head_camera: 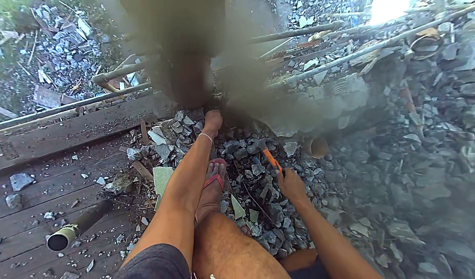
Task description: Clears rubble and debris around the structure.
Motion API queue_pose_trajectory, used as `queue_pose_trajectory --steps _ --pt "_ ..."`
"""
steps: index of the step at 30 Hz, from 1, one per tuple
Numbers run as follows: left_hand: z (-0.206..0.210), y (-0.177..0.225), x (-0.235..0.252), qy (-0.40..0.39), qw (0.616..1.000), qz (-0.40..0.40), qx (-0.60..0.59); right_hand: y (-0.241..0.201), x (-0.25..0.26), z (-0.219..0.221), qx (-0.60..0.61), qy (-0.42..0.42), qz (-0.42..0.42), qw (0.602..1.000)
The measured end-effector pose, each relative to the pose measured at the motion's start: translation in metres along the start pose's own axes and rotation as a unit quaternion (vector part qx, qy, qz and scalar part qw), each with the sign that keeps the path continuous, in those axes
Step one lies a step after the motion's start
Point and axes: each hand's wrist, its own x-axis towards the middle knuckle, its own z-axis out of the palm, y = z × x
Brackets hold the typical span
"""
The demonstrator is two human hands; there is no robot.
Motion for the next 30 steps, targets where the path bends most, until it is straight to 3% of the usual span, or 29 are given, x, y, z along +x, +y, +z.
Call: queue_pose_trajectory --steps 2,4,6,8,10,13,16,22,30 --pt "-0.005 0.003 0.001 -0.01 0.998 0.031 0.058 -0.021 -0.005 0.005 -0.021 0.086 -0.105 0.991" --pt "-0.009 0.007 0.003 -0.024 0.989 0.045 0.14 -0.056 -0.013 0.016 0.023 0.022 -0.158 0.987" --pt "-0.009 0.013 -0.001 -0.012 0.973 0.064 0.221 -0.088 -0.014 0.035 0.09 -0.092 -0.114 0.985" --pt "-0.006 0.018 -0.008 0.027 0.967 0.068 0.244 -0.108 -0.007 0.059 0.137 -0.148 -0.04 0.979" --pt "-0.003 0.015 -0.007 0.057 0.973 0.055 0.216 -0.119 -0.005 0.081 0.123 -0.147 -0.005 0.981" --pt "-0.003 0.011 0.004 0.022 0.982 0.053 0.178 -0.136 -0.013 0.094 0.086 -0.137 0.013 0.987" --pt "-0.008 0.011 0.009 -0.011 0.983 0.068 0.171 -0.149 -0.016 0.095 0.123 -0.154 0.069 0.978" --pt "-0.011 0.012 0.007 -0.029 0.976 0.081 0.2 -0.131 -0.014 0.081 0.239 -0.165 0.094 0.952" --pt "-0.002 -0.003 0.008 0.013 0.974 0.114 0.196 -0.096 -0.017 0.031 0.157 -0.119 0.015 0.98"
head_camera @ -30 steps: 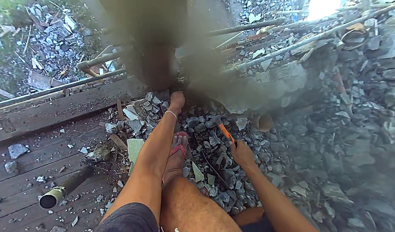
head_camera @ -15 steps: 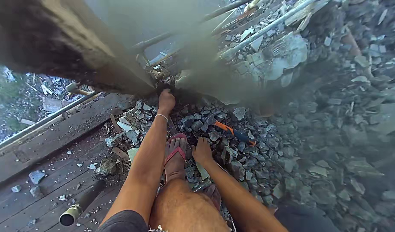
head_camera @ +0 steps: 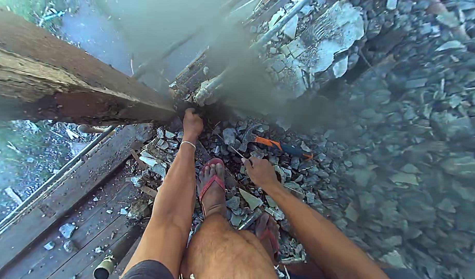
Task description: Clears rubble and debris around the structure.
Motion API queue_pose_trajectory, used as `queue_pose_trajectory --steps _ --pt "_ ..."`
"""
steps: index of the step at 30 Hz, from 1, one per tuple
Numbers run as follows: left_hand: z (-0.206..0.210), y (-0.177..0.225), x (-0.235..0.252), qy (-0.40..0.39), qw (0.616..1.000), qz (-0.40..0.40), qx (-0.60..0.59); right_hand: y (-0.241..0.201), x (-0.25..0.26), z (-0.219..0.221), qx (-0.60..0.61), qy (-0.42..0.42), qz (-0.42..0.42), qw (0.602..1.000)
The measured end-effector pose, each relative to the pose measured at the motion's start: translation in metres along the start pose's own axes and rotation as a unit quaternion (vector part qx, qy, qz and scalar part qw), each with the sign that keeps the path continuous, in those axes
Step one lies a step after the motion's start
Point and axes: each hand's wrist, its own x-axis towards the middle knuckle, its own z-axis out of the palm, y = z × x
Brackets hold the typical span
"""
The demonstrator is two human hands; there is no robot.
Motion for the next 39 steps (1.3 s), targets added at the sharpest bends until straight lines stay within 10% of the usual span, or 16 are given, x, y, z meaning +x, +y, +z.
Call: queue_pose_trajectory --steps 10,17,29,39 --pt "0.005 0.041 -0.035 0.022 0.999 -0.028 0.038 0.035 -0.008 -0.091 -0.109 0.01 -0.102 0.989" --pt "-0.002 0.021 -0.023 -0.01 0.987 -0.055 -0.15 0.039 0.053 -0.168 -0.265 0.029 -0.223 0.938" --pt "0.015 0.017 -0.006 0.054 0.978 -0.068 -0.188 0.038 -0.003 -0.041 -0.138 0.031 -0.1 0.985" --pt "0.02 0.023 0.009 0.04 0.965 -0.149 -0.211 0.043 -0.009 0.082 0.201 0.068 -0.056 0.976"
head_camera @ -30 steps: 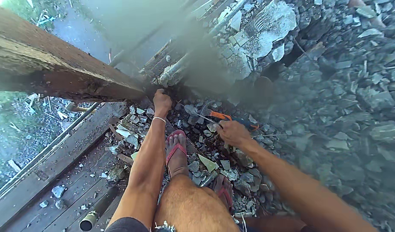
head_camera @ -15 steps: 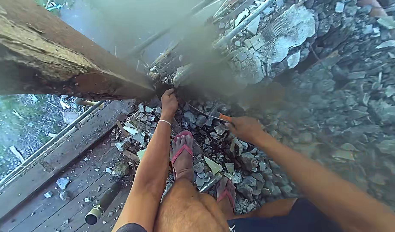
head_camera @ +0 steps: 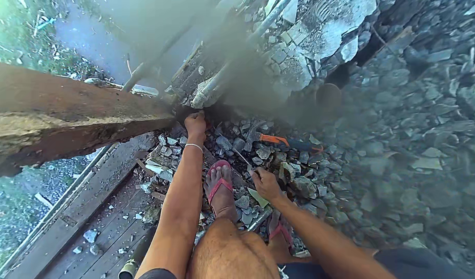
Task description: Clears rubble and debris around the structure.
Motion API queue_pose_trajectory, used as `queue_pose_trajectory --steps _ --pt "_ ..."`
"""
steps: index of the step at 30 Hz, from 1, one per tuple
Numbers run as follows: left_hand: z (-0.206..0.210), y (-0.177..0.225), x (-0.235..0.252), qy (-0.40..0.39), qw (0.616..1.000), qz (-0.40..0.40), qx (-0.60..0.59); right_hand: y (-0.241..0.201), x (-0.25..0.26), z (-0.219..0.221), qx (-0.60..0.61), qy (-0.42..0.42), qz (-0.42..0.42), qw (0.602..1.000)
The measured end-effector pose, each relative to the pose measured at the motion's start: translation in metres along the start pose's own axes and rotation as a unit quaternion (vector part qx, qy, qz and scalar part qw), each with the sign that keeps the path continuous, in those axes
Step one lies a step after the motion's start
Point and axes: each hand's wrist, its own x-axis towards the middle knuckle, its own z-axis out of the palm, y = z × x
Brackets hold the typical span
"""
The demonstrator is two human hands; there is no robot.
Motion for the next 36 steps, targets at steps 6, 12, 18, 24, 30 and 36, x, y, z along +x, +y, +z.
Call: queue_pose_trajectory --steps 6,12,18,24,30,36 --pt "-0.003 0.002 0.001 -0.011 1.0 -0.001 -0.024 0.015 0.008 0.006 -0.026 -0.042 0.039 0.998" --pt "-0.006 -0.005 -0.026 0.023 0.996 0.007 -0.084 0.015 0.03 -0.083 -0.12 0.166 -0.069 0.976" --pt "0.004 -0.052 -0.1 0.005 0.994 -0.02 -0.111 0.021 0.072 -0.15 -0.278 0.114 -0.019 0.953" --pt "-0.016 -0.044 -0.132 -0.062 0.963 0.181 0.187 0.013 0.092 -0.158 -0.286 -0.001 0.019 0.958" --pt "0.0 -0.062 -0.132 -0.168 0.927 0.234 0.242 0.031 0.064 -0.124 -0.29 0.08 -0.01 0.953" --pt "-0.024 -0.079 -0.138 -0.177 0.943 0.195 0.203 0.008 0.055 -0.105 -0.353 0.056 0.063 0.932"
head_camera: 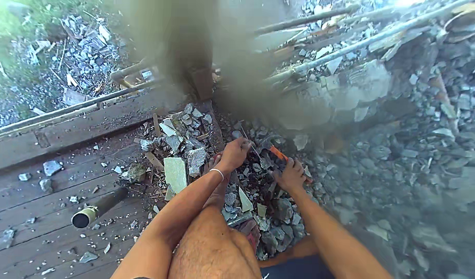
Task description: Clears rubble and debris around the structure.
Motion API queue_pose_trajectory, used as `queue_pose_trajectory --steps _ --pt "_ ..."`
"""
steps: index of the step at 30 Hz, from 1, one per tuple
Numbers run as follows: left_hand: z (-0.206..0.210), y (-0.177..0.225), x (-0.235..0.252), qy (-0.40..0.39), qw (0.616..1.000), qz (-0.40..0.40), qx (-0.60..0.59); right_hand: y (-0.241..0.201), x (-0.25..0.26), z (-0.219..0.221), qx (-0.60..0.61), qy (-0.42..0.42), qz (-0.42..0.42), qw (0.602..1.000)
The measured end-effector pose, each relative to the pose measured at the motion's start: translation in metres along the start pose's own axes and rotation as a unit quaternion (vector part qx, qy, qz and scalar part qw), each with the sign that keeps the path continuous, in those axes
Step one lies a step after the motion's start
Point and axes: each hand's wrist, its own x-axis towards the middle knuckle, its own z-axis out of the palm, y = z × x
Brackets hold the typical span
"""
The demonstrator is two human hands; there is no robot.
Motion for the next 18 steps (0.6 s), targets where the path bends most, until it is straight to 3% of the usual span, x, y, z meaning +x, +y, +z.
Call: queue_pose_trajectory --steps 2,3,5,7,12,14,18 --pt "0.004 0.006 -0.012 -0.032 0.998 0.029 0.047 0.022 0.009 -0.016 -0.013 0.004 -0.014 1.0" --pt "0.008 0.009 -0.02 -0.042 0.989 0.088 0.111 0.03 0.02 -0.022 -0.027 -0.001 -0.032 0.999" --pt "0.02 -0.013 -0.029 -0.029 0.93 0.257 0.26 0.032 0.04 -0.015 -0.039 -0.051 -0.065 0.996" --pt "0.041 -0.028 -0.024 -0.065 0.873 0.347 0.336 0.039 0.061 -0.016 -0.057 -0.073 -0.086 0.992" --pt "0.047 -0.033 -0.025 -0.116 0.835 0.382 0.378 0.012 0.032 -0.09 -0.127 0.002 -0.155 0.98" --pt "0.051 -0.035 -0.025 -0.115 0.812 0.419 0.39 -0.009 0.018 -0.127 -0.142 -0.034 -0.207 0.967" --pt "0.057 -0.03 -0.009 -0.191 0.818 0.372 0.396 -0.069 -0.012 -0.184 0.004 -0.013 -0.382 0.924"
